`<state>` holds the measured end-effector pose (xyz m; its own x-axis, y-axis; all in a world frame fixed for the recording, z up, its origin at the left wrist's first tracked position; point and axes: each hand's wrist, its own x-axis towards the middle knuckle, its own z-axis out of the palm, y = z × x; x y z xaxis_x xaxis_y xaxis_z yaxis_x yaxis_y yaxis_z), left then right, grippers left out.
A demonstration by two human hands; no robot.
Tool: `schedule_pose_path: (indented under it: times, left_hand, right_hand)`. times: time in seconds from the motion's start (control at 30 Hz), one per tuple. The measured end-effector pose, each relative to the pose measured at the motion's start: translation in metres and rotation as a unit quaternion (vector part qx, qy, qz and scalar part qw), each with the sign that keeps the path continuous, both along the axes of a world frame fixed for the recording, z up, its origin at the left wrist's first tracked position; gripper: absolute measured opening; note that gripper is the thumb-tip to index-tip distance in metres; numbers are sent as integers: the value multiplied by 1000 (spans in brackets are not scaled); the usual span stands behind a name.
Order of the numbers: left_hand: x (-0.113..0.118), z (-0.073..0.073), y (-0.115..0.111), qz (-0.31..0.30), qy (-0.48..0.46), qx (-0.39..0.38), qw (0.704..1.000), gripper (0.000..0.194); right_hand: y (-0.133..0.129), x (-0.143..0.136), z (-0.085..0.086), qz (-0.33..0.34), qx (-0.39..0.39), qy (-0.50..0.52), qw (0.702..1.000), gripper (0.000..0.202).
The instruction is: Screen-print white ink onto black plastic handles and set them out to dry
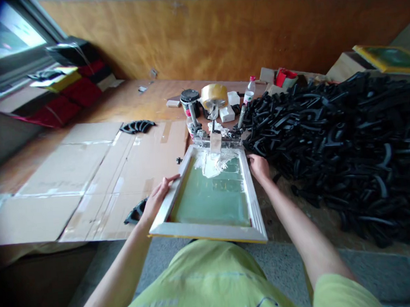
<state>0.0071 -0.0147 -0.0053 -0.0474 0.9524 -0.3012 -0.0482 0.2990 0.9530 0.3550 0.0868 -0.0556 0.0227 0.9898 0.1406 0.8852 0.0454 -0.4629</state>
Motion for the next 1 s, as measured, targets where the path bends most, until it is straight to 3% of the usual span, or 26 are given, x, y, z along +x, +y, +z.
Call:
schedule_pose_path:
  times: [0.07, 0.17, 0.27, 0.37, 0.47, 0.57, 0.67, 0.83, 1.0]
  left_hand:
    - [-1, -25, -11, -15, -11, -39, 999, 66]
    - [2, -62, -15, -11, 5, -63, 998, 77]
    - [4, -83, -12, -5, 44, -61, 997, 71]
    - [4, -85, -12, 11, 45, -66, 997, 62]
    - [6, -80, -14, 45, 28, -81, 995, 57]
    - [8, -79, -16, 48, 21, -89, 995, 56]
    - [7, -81, -16, 42, 23, -87, 995, 58]
    - [5, -87, -16, 17, 17, -67, 997, 60]
    - [6, -84, -16, 7, 7, -67, 998, 67]
  right_hand:
    - [14, -4, 14, -15, 64, 4, 998, 36]
    - [34, -45, 33, 74, 146, -30, 986, 60]
    - [46, -90, 43, 146, 100, -101, 979, 54]
    - [37, -109, 40, 159, 8, -137, 978, 29]
    - [9, -104, 31, 216, -12, -150, 965, 8]
    - [-17, -90, 29, 327, 23, -140, 934, 14]
    - [-20, -80, 35, 404, 12, -110, 908, 14]
    - [-15, -83, 27, 319, 54, -82, 943, 14]
    - [-36, -80, 13, 371, 72, -65, 924, 21]
